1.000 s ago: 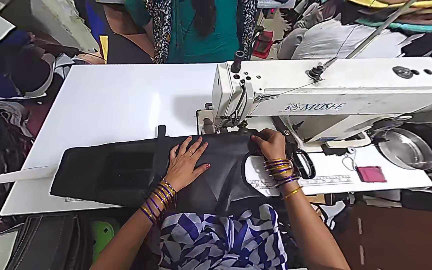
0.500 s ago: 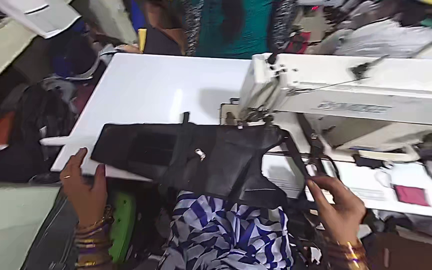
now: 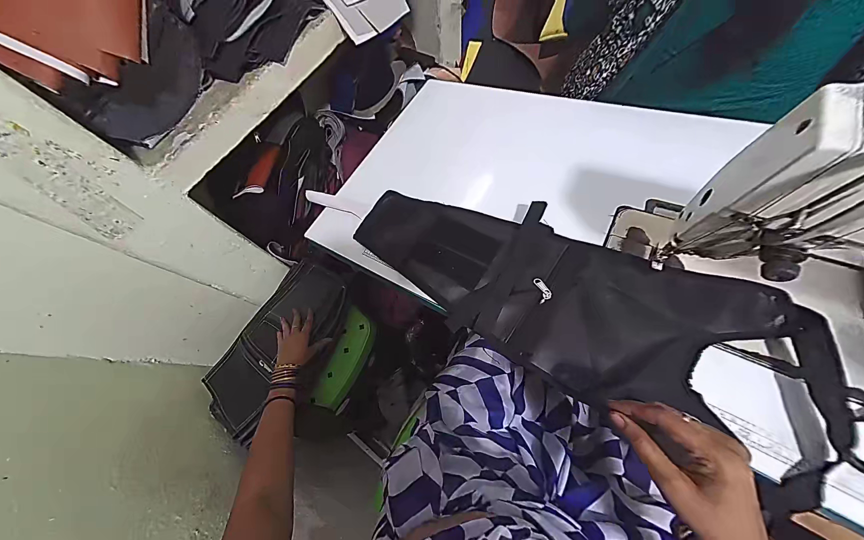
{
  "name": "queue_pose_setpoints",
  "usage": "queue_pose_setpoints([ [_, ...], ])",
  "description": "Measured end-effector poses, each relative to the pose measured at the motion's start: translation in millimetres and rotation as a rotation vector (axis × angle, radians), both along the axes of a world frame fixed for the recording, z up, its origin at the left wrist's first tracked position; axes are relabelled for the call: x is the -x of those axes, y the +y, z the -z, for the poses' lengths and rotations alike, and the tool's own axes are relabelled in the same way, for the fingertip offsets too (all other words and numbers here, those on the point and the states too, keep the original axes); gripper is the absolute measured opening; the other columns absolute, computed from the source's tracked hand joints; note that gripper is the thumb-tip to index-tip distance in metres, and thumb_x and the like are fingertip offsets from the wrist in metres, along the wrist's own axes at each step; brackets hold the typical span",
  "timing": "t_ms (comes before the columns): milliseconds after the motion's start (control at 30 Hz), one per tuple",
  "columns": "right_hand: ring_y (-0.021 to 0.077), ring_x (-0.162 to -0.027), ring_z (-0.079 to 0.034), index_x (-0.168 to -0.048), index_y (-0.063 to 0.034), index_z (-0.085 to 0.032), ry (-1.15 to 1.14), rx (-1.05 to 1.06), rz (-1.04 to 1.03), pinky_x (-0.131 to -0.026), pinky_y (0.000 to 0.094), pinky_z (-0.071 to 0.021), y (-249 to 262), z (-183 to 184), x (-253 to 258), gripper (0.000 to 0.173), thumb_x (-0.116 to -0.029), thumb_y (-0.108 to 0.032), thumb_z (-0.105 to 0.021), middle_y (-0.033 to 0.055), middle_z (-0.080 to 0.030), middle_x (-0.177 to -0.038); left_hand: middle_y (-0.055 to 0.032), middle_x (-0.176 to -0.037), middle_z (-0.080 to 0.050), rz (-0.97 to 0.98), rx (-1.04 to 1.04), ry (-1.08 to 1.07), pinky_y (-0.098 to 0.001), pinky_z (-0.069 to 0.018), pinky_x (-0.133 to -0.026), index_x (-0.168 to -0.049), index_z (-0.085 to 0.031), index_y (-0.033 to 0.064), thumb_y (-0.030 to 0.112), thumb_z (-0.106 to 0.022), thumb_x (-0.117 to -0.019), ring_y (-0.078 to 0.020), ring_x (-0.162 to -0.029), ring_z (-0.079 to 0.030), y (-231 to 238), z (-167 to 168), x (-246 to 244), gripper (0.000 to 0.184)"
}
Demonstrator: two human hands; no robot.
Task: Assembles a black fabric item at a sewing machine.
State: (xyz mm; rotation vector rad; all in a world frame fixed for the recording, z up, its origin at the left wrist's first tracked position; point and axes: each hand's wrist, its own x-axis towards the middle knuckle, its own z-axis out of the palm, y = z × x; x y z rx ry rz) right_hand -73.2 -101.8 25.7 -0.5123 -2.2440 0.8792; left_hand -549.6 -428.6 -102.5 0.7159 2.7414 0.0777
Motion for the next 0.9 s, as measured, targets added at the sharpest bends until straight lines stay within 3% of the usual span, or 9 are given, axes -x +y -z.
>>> queue_pose_setpoints([
  [167,0.0015,-0.078,-0.067,-0.093,0.0025,-0.076,0.028,0.019,-0.077,-0.078,0.013,-0.0502,-10.4,8.7,5.9,0.033,-0.0985,-0.024,-0.057,0.0127,-0.075,-0.085,-0.0335,-0.165,-0.016,0.082,-0.023,-0.068,-0.0588,-0.0263,-0.121,-0.158,-0.031,-0.001,0.026,-0.07,-0.0972,-0.0523,-0.152,-0.018,-23.2,-9.5,12.8,0.078],
  [267,0.003,-0.076,-0.067,-0.092,0.0017,-0.076,0.023,0.033,-0.071,-0.075,0.0146,-0.051,-15.4,14.0,0.2,0.032,-0.0974,-0.024,-0.057,0.0119,-0.075,-0.083,-0.0365,-0.142,-0.052,-0.03,0.059,0.045,-0.071,-0.0421,-0.102,-0.15,-0.047,-0.0023,0.01,-0.055,-0.1025,-0.0578,-0.129,-0.052,-20.6,-38.0,4.1,0.049],
  [400,-0.0021,-0.078,-0.065,-0.092,0.0016,-0.076,0.023,0.078,-0.074,-0.077,0.0113,-0.0489,-17.8,12.7,-10.1,0.032,-0.0975,-0.024,-0.058,0.0097,-0.075,-0.083,-0.0403,-0.123,-0.062,-0.318,-0.194,0.449,-0.0766,-0.0392,-0.097,-0.134,-0.062,-0.0047,0.016,-0.04,-0.1064,-0.0623,-0.118,-0.057,-53.4,-115.5,11.7,0.041],
  [500,-0.0077,-0.078,-0.063,-0.093,0.0016,-0.075,0.076,0.169,-0.144,-0.077,0.0088,-0.0498,-22.2,12.0,4.0,0.028,-0.0974,-0.022,-0.06,0.0048,-0.074,-0.083,-0.0379,-0.119,-0.065,-0.324,-0.486,0.808,-0.0607,-0.0401,-0.106,-0.126,-0.065,-0.0119,0.013,-0.039,-0.1023,-0.0524,-0.118,-0.062,-73.7,-200.2,0.1,0.043],
  [567,-0.0062,-0.086,-0.065,-0.1,-0.0016,-0.075,0.165,0.261,-0.193,-0.082,0.0127,-0.053,-30.6,6.3,30.6,0.026,-0.0965,-0.026,-0.066,-0.0002,-0.074,-0.09,-0.0317,-0.1,-0.069,-0.25,-0.753,1.0,-0.0412,-0.0497,-0.09,-0.107,-0.067,-0.0178,0.008,-0.043,-0.0982,-0.0341,-0.097,-0.068,-72.6,-239.2,-7.2,0.036],
  [633,0.0064,-0.115,-0.066,-0.125,0.0031,-0.067,0.25,0.359,-0.285,-0.101,0.0261,-0.0548,-39.6,-3.0,62.1,0.057,-0.0914,-0.042,-0.073,0.0062,-0.073,-0.121,-0.0183,-0.08,-0.062,-0.184,-1.075,0.969,-0.0223,-0.0492,-0.073,-0.088,-0.058,-0.0198,0.0,-0.05,-0.0963,-0.0118,-0.079,-0.06,-47.8,-261.6,-24.2,0.023],
  [733,0.0143,-0.146,-0.042,-0.153,0.0118,-0.03,0.333,0.491,-0.501,-0.12,0.0324,-0.0371,-57.1,-25.1,91.3,0.114,-0.0763,-0.054,-0.083,0.0157,-0.046,-0.156,-0.0047,-0.071,-0.059,0.179,-1.295,0.724,-0.0177,-0.0505,-0.069,-0.078,-0.054,-0.009,-0.002,-0.049,-0.0939,-0.001,-0.071,-0.059,50.0,-284.9,-85.6,0.017],
  [833,-0.0072,-0.112,-0.063,-0.121,-0.0023,-0.069,0.499,0.735,-0.46,-0.098,0.0169,-0.0523,-99.4,-54.4,82.3,0.056,-0.0689,-0.013,-0.089,-0.0074,-0.075,-0.115,-0.0206,-0.083,-0.068,0.839,-1.009,0.692,-0.0466,-0.0519,-0.068,-0.093,-0.065,-0.0062,0.017,-0.044,-0.1014,-0.0292,-0.078,-0.068,171.9,-304.3,-151.6,0.033],
  [900,-0.0048,-0.101,-0.069,-0.11,-0.0148,-0.075,0.69,0.786,-0.301,-0.092,0.0193,-0.0566,-114.6,-48.0,77.3,0.022,-0.0885,-0.008,-0.075,-0.0106,-0.077,-0.104,-0.0196,-0.083,-0.07,1.026,-0.959,0.621,-0.0535,-0.0459,-0.053,-0.105,-0.072,0.0019,0.01,-0.044,-0.0925,-0.0379,-0.07,-0.068,244.5,-303.3,-204.5,0.032],
])
